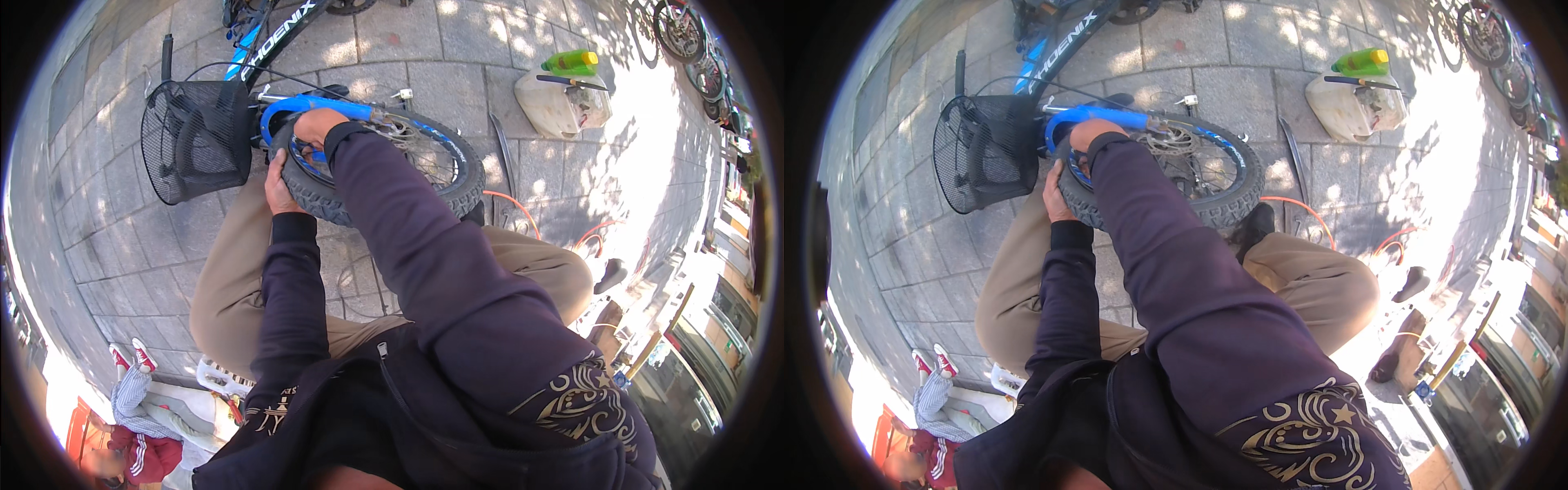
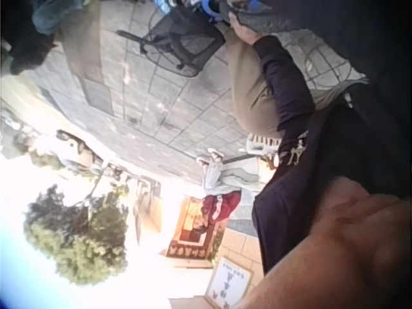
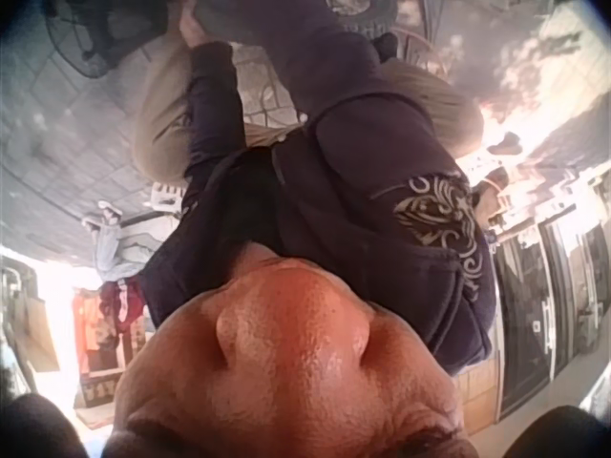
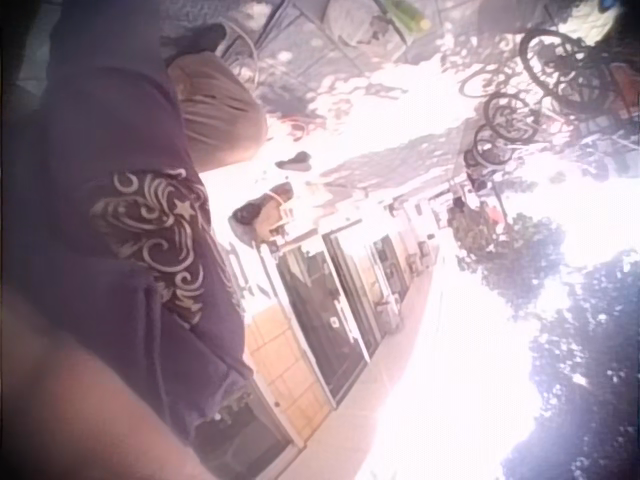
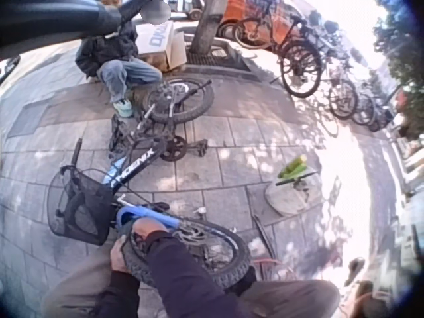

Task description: The person sits on the ground and works on a blue bicycle, using a wrench to loosen the front wheel axle nuts and remove the wheel. They then use a hand pump to inflate the tire and reattach the wheel to the frame.

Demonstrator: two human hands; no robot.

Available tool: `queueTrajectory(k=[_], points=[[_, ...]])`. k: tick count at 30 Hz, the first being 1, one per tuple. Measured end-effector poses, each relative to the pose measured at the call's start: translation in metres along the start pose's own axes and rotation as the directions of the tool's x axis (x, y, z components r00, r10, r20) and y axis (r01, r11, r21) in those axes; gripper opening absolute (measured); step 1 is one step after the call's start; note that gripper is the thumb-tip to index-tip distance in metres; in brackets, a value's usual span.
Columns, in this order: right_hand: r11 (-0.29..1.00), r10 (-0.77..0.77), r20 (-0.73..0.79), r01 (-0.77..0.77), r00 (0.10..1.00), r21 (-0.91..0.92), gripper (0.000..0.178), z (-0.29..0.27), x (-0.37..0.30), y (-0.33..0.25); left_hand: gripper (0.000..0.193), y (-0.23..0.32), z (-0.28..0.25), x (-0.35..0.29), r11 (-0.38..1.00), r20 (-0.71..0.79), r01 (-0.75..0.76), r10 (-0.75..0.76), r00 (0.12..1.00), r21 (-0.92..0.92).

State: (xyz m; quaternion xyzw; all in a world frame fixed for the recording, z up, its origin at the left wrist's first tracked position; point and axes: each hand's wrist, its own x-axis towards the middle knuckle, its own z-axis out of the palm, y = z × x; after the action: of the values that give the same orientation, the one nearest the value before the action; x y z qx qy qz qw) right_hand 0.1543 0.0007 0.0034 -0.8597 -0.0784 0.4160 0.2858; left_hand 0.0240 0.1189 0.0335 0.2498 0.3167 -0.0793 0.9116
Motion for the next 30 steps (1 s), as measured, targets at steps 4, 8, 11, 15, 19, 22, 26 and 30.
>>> queueTrajectory(k=[4,8,11,15,19,22,26,30], points=[[0.990,0.036,0.048,-0.042,0.998,0.132,0.034,-0.017,-0.019,-0.013,0.041,-0.010,-0.011,0.008,0.996,0.022,-0.033,0.035,0.999,-0.087],[0.941,0.063,0.067,-0.082,0.996,0.328,0.034,-0.017,-0.024,-0.013,0.042,-0.013,-0.016,0.011,0.994,0.047,-0.038,0.043,0.998,-0.106],[0.981,-0.036,0.090,0.018,0.995,0.193,0.034,-0.016,-0.021,-0.003,0.039,-0.013,0.000,0.002,0.994,0.004,-0.087,0.088,0.996,-0.073],[0.935,0.141,0.112,-0.169,0.984,0.312,0.031,-0.035,-0.049,-0.033,0.037,-0.015,0.010,-0.003,0.985,-0.060,-0.166,0.164,0.985,-0.035],[0.950,0.171,0.159,-0.205,0.972,0.237,0.033,-0.043,-0.052,-0.039,0.037,-0.019,0.007,0.002,0.981,-0.085,-0.184,0.179,0.980,-0.056],[0.991,0.062,0.127,-0.077,0.990,0.113,0.031,-0.040,-0.051,-0.031,0.037,-0.022,0.002,0.006,0.980,-0.098,-0.195,0.189,0.977,-0.050],[0.958,0.157,0.169,-0.192,0.973,0.214,0.030,-0.050,-0.063,-0.048,0.037,-0.023,-0.003,0.009,0.976,-0.108,-0.200,0.191,0.976,-0.083],[0.969,0.121,0.156,-0.150,0.980,0.195,0.031,-0.038,-0.046,-0.029,0.036,-0.021,0.002,0.007,0.983,-0.093,-0.156,0.147,0.985,-0.098]])
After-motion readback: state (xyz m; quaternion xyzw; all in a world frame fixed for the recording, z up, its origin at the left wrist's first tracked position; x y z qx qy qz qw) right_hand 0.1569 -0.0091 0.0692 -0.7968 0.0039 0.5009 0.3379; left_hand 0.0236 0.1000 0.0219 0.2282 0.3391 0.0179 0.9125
